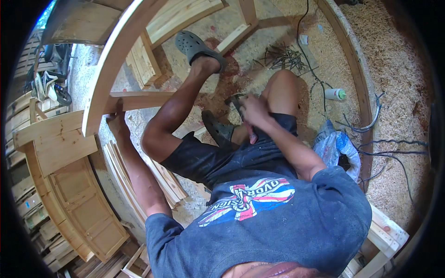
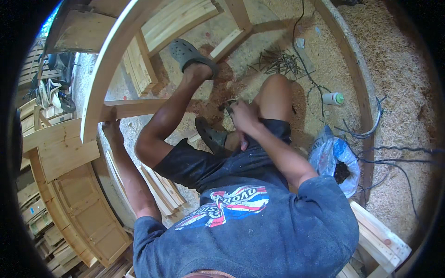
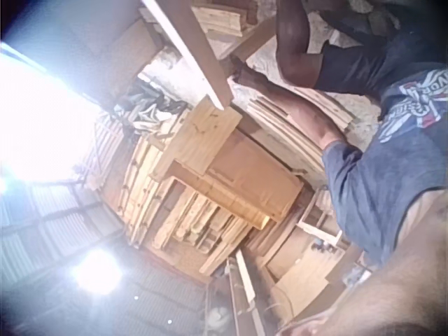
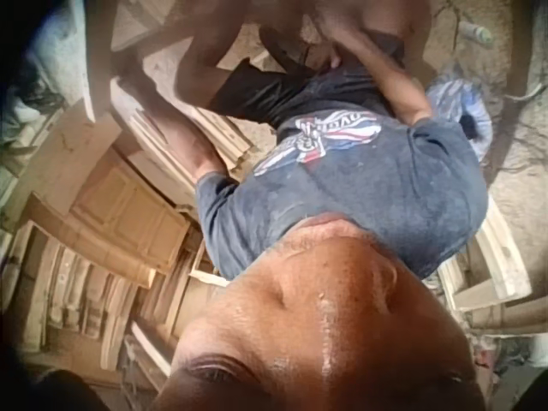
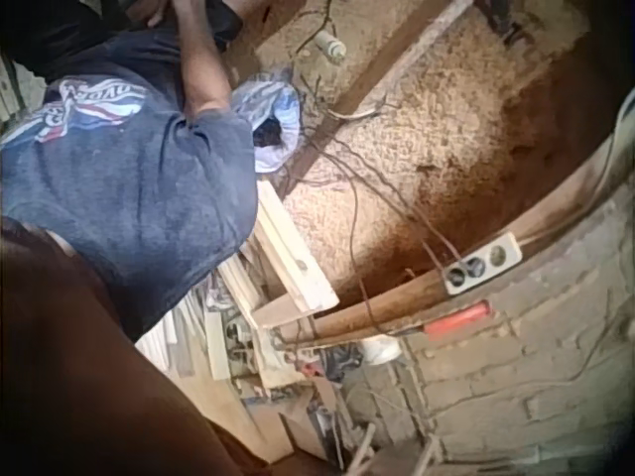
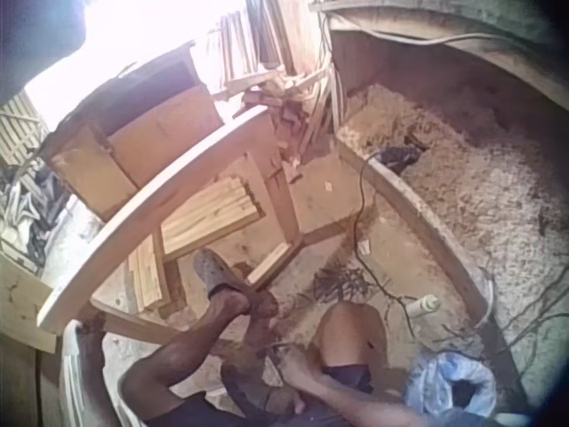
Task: The recorder is assembling a wooden frame using a hammer and nails, applying glue to joints.
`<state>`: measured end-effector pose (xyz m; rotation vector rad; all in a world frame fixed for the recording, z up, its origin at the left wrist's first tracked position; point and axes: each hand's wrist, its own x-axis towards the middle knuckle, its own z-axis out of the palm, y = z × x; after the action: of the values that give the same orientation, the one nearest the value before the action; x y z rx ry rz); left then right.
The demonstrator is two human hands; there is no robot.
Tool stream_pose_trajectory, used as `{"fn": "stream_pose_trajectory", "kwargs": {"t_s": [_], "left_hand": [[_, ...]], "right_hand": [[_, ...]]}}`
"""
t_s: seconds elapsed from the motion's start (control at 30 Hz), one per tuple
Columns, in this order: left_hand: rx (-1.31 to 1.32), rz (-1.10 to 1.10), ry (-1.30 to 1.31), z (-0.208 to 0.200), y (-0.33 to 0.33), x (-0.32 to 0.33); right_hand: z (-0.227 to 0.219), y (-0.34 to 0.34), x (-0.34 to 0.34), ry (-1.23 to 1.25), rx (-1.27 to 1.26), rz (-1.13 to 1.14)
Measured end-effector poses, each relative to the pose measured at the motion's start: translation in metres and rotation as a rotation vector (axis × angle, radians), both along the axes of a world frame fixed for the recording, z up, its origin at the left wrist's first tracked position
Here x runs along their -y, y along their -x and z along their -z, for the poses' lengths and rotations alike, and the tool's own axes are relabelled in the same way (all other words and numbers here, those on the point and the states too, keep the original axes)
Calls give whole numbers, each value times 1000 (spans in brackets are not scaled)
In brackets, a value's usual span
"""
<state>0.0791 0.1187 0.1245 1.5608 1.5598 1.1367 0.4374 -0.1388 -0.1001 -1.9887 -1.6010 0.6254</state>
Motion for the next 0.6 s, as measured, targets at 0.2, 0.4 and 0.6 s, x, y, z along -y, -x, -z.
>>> {"fn": "stream_pose_trajectory", "kwargs": {"t_s": [0.2, 0.4, 0.6], "left_hand": [[100, -67, 66, -5, -20, 1], [120, -70, -49, 2, -31, 7], [132, -64, -51, 0, -26, 14]], "right_hand": [[31, -160, -80, 174, -183, 384], [79, -218, -148, 307, 247, 180], [102, -194, -154, 529, 210, 399]]}}
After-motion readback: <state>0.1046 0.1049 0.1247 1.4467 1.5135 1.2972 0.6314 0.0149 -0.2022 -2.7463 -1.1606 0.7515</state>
